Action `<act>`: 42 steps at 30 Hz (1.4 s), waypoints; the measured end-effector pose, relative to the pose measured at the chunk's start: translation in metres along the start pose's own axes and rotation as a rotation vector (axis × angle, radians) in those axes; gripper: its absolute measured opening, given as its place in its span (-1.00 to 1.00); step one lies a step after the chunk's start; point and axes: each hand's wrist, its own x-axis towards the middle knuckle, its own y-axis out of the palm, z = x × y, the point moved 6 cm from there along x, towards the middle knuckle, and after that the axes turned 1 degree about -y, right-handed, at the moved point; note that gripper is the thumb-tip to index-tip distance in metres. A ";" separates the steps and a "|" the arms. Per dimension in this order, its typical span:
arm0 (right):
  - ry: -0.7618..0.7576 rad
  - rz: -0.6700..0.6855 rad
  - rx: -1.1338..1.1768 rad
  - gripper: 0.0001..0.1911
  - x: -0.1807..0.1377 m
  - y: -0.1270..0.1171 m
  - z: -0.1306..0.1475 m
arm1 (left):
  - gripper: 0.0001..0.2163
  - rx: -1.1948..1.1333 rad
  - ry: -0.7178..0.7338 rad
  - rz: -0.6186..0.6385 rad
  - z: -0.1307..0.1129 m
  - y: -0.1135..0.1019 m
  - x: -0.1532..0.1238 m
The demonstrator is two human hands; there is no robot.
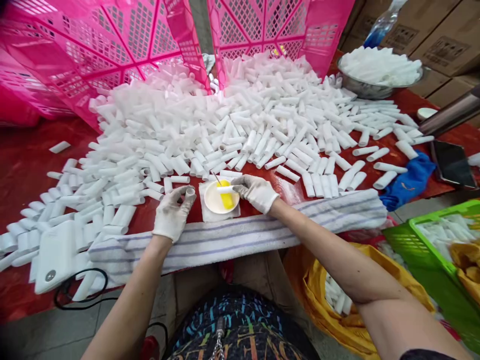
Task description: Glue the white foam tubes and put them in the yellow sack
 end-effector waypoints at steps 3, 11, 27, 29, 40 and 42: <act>-0.231 -0.007 0.006 -0.79 -0.004 -0.002 0.001 | -0.67 -0.264 -0.193 0.035 0.011 0.006 -0.003; -0.138 0.012 0.038 -0.64 -0.016 0.001 -0.005 | -0.78 -0.068 -0.047 0.099 0.011 0.006 -0.008; -0.265 -0.060 -0.096 -0.71 -0.033 0.005 -0.004 | -0.71 -0.090 -0.211 0.141 0.010 0.004 -0.019; -0.294 -0.051 -0.142 -0.78 -0.037 0.005 -0.001 | -0.71 -0.202 -0.242 0.167 0.011 0.005 -0.023; 0.178 -0.122 0.336 -0.55 -0.061 -0.004 0.018 | -0.71 -0.732 -0.313 0.362 -0.037 0.029 -0.051; 0.240 -0.092 0.342 -0.52 -0.061 -0.001 0.019 | -0.72 -0.724 -0.271 0.366 -0.047 0.030 -0.056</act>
